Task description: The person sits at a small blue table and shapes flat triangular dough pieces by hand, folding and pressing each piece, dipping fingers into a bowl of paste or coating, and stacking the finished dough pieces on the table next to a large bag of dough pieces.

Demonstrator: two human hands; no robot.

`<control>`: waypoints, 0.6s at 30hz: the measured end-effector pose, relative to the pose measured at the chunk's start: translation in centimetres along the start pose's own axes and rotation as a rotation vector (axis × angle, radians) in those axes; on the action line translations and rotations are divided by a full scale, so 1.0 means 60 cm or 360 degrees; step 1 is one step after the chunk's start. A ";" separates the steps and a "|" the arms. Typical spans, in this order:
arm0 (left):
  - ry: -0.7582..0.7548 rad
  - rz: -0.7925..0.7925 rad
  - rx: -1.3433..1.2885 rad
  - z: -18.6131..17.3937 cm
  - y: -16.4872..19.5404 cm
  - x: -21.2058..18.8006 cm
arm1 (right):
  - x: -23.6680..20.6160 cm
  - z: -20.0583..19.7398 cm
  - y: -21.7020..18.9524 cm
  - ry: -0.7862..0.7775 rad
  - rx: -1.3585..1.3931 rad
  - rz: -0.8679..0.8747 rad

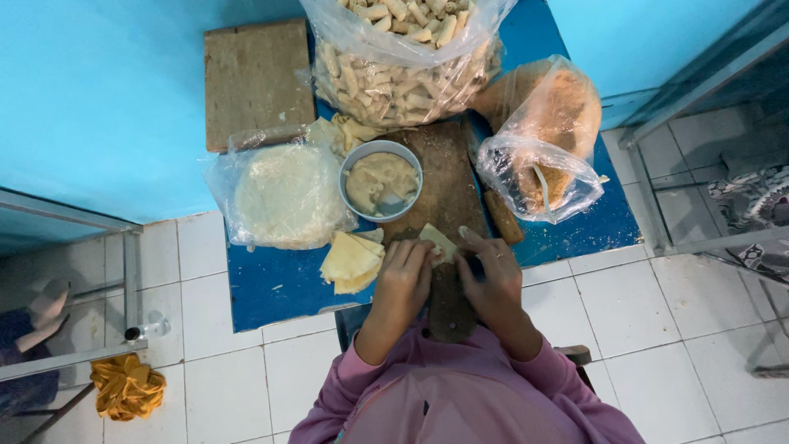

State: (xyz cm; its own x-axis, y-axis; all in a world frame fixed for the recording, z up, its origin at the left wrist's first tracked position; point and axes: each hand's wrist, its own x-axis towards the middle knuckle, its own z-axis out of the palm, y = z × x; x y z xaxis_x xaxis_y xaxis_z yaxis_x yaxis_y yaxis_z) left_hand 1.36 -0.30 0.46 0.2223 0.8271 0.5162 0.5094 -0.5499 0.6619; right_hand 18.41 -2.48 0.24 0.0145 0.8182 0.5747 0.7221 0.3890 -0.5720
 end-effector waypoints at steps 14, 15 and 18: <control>0.0000 0.0019 -0.0034 -0.002 0.004 -0.003 | 0.020 -0.004 -0.013 -0.0128 -0.0222 -0.0289; -0.0002 0.0018 -0.0038 -0.002 0.005 -0.002 | 0.020 -0.002 -0.012 -0.0103 -0.0160 -0.0254; -0.0016 0.0024 -0.0068 -0.005 0.005 -0.002 | 0.019 0.006 -0.010 -0.0110 0.0077 -0.0061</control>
State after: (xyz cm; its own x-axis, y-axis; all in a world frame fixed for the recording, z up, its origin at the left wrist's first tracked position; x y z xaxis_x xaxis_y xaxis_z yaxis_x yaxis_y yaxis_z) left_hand 1.23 -0.59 0.79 0.2383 0.8197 0.5208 0.4701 -0.5666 0.6767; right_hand 17.76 -1.62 0.99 -0.0618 0.8289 0.5559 0.6868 0.4395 -0.5790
